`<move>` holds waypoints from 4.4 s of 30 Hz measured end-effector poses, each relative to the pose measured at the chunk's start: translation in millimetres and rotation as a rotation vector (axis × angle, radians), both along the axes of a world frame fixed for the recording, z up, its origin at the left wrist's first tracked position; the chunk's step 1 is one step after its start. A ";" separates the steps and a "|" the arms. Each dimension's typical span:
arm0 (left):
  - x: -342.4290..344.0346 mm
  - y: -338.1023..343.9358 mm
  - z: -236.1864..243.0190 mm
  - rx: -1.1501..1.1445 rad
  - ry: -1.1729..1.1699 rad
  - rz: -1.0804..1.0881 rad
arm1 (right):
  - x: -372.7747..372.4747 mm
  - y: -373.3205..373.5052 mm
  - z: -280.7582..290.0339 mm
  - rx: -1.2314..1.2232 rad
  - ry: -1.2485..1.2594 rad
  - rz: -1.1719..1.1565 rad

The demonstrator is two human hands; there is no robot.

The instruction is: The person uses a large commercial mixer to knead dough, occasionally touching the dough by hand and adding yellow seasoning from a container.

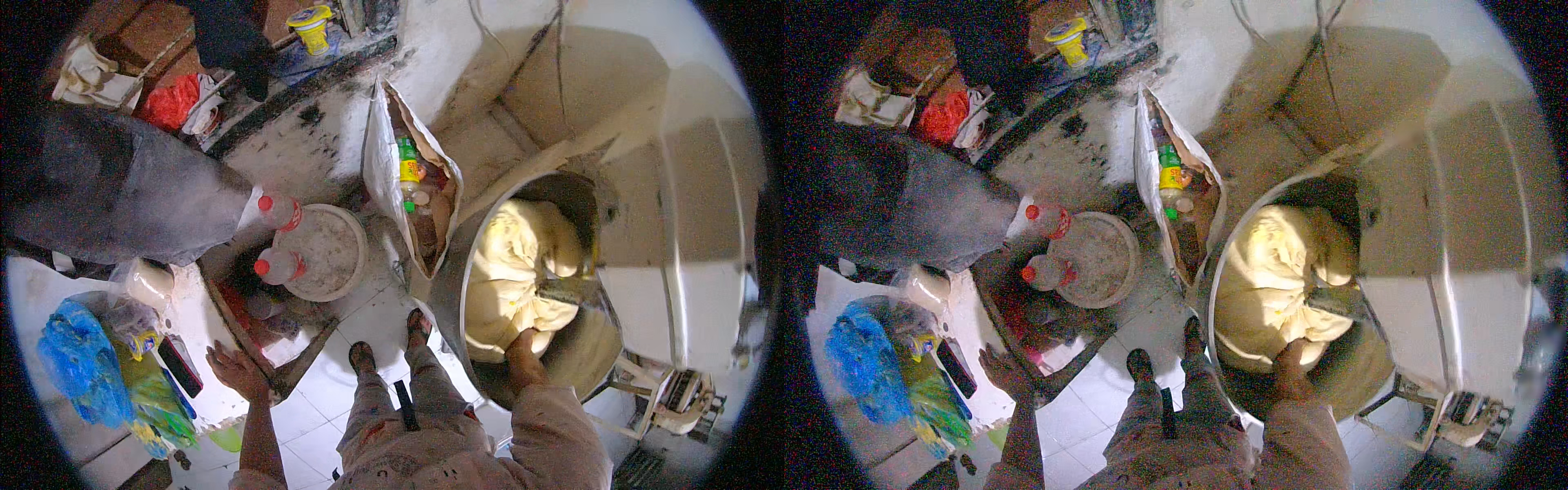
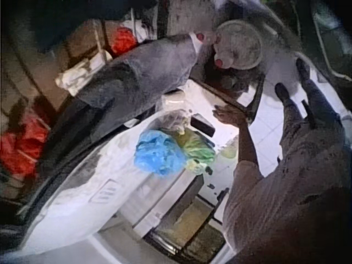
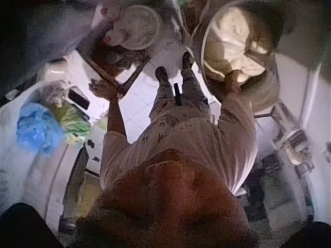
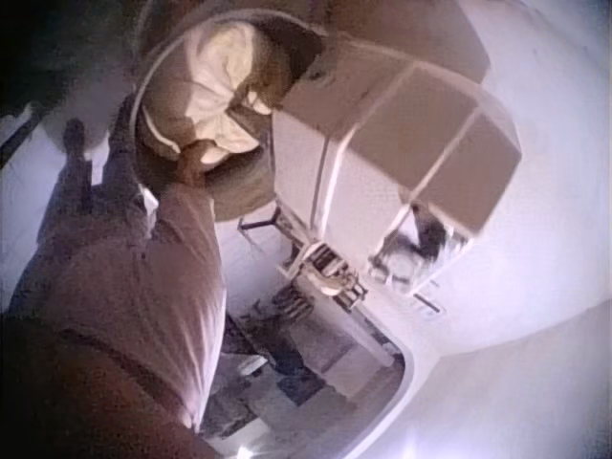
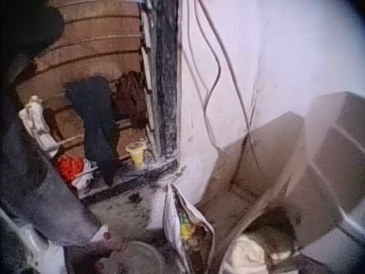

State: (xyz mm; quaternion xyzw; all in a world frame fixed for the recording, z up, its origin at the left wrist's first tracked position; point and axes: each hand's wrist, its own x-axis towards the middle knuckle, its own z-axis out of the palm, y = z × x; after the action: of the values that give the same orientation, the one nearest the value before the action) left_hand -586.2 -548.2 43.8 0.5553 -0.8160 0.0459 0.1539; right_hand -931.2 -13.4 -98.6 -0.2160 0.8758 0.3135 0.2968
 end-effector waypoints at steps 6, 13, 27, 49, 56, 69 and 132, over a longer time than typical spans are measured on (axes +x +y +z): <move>10.4 2.8 -14.5 -0.059 -0.114 0.061 | -7.0 7.5 53.6 0.119 0.212 0.137; 6.1 5.6 -6.4 -0.007 -0.104 0.110 | -2.0 -33.4 136.1 0.115 0.277 -0.011; 6.8 5.7 -10.5 -0.094 -0.117 0.119 | 57.2 -96.0 278.5 -0.066 0.364 -0.181; 10.3 -2.9 -25.9 -0.053 -0.323 0.185 | 92.9 -124.5 320.8 -1.267 0.439 -0.294; 1.7 3.2 -10.3 -0.013 -0.330 0.166 | 68.5 -127.8 280.4 -1.146 0.273 -0.206; 47.1 -28.7 -60.3 -0.166 -0.308 0.132 | -21.6 -199.2 214.6 -0.933 0.250 0.083; 44.4 -21.8 -54.8 -0.313 -0.317 -0.135 | 13.5 -91.2 102.8 -0.277 -0.238 -0.307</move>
State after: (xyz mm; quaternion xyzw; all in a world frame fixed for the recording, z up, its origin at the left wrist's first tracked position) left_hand -541.7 -570.0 -11.0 0.4546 -0.8482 0.2482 0.1108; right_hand -917.7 -104.5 4.2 -0.1544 0.8919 0.1139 0.4096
